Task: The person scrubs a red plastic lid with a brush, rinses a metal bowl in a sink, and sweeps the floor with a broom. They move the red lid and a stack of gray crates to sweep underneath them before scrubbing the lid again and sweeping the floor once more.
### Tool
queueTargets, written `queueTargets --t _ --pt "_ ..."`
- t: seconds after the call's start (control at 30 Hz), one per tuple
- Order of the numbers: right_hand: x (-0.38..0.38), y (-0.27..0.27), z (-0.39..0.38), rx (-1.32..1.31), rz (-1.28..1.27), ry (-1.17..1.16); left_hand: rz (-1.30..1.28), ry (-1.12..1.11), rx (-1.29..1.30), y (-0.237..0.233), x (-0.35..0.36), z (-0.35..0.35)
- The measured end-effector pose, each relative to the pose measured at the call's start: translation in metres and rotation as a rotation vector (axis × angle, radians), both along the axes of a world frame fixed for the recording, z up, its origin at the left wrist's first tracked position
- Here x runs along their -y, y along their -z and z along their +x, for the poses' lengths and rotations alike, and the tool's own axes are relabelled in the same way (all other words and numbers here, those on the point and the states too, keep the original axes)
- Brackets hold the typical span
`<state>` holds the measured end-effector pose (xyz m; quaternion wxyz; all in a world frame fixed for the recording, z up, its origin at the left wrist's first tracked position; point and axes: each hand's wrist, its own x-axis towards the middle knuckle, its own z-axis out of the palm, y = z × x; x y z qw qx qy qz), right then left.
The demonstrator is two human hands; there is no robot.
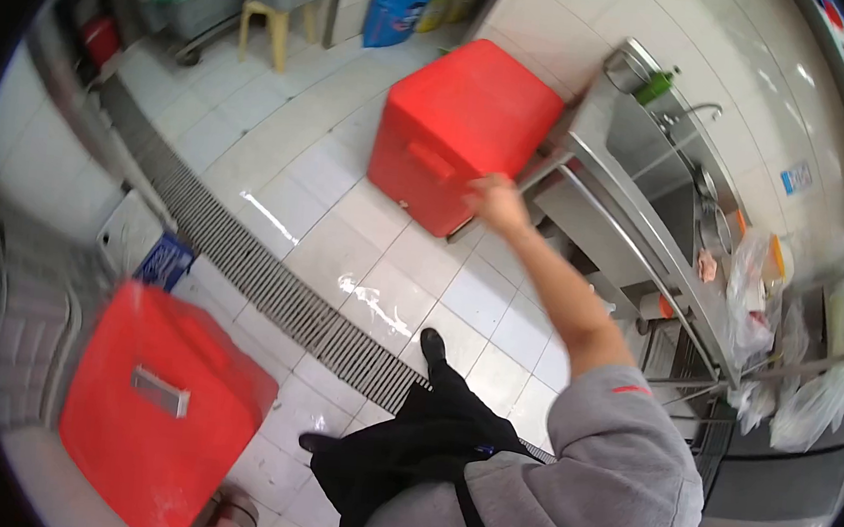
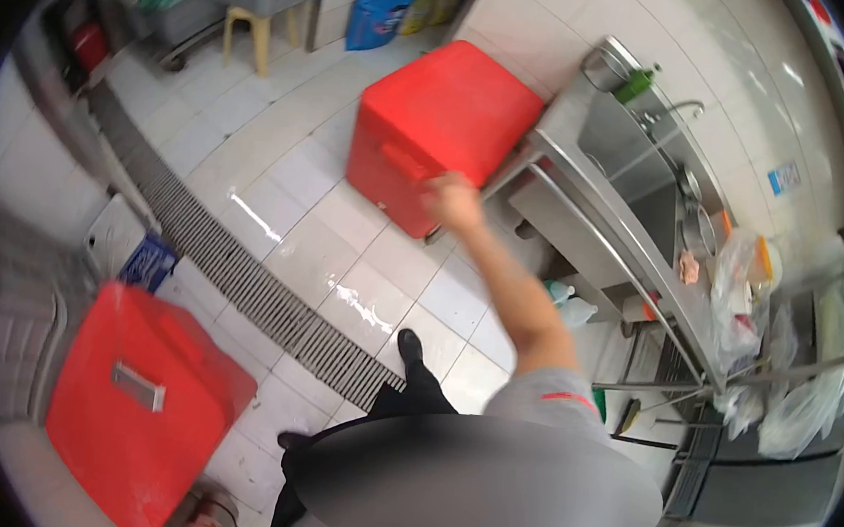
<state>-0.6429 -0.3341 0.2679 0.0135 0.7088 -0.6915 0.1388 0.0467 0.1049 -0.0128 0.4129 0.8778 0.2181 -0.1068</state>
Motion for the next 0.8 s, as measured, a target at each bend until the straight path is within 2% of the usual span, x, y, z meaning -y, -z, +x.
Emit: queueTargets --t 0.03,0.07,0.1,0.17,0.2,0.23,0.27,0.4,0.53,0.63,0.7,0.77,0.8 --pt "0.004 0.003 -0.093 -0.096 -0.193 0.083 -0.013 0.018 -0.001 -0.01 0.014 -0.025" --pt "-0.012 -0.04 -0.139 0.021 -0.198 0.275 -0.02 0.034 0.005 -0.019 0.027 -0.05" --pt "-0.015 -0.047 -0.216 0.195 -0.17 0.476 -0.029 0.05 -0.009 -0.028 0.039 -0.077" --pt "-0.04 -0.083 -0.32 0.101 -0.25 0.757 -0.047 0.072 -0.016 -0.046 0.055 -0.118" --pt "-0.05 -0.082 -0.384 0.053 -0.254 0.891 -0.061 0.07 -0.015 -0.055 0.065 -0.135" --pt "-0.056 -0.086 -0.426 -0.015 -0.224 0.909 -0.07 0.078 -0.023 -0.068 0.067 -0.148" --pt "-0.065 -0.083 -0.462 0.034 -0.12 1.035 -0.082 0.077 -0.016 -0.076 0.071 -0.157" --pt "-0.067 -0.065 -0.513 0.062 -0.049 0.985 -0.128 0.124 -0.028 -0.102 0.109 -0.195" --pt "-0.041 -0.057 -0.565 0.062 -0.012 0.88 -0.172 0.172 -0.097 -0.107 0.186 -0.264" --pt "0.0 -0.062 -0.635 0.093 -0.095 0.854 -0.259 0.348 -0.148 -0.091 0.224 -0.258" --pt "0.025 -0.064 -0.677 0.288 -0.182 0.886 -0.336 0.506 -0.157 -0.084 0.249 -0.253" --pt "0.05 -0.054 -0.738 0.361 -0.151 0.95 -0.243 0.437 -0.172 -0.129 0.266 -0.305" --pt "0.061 -0.051 -0.764 0.556 -0.171 0.89 -0.199 0.402 -0.181 -0.156 0.276 -0.334"
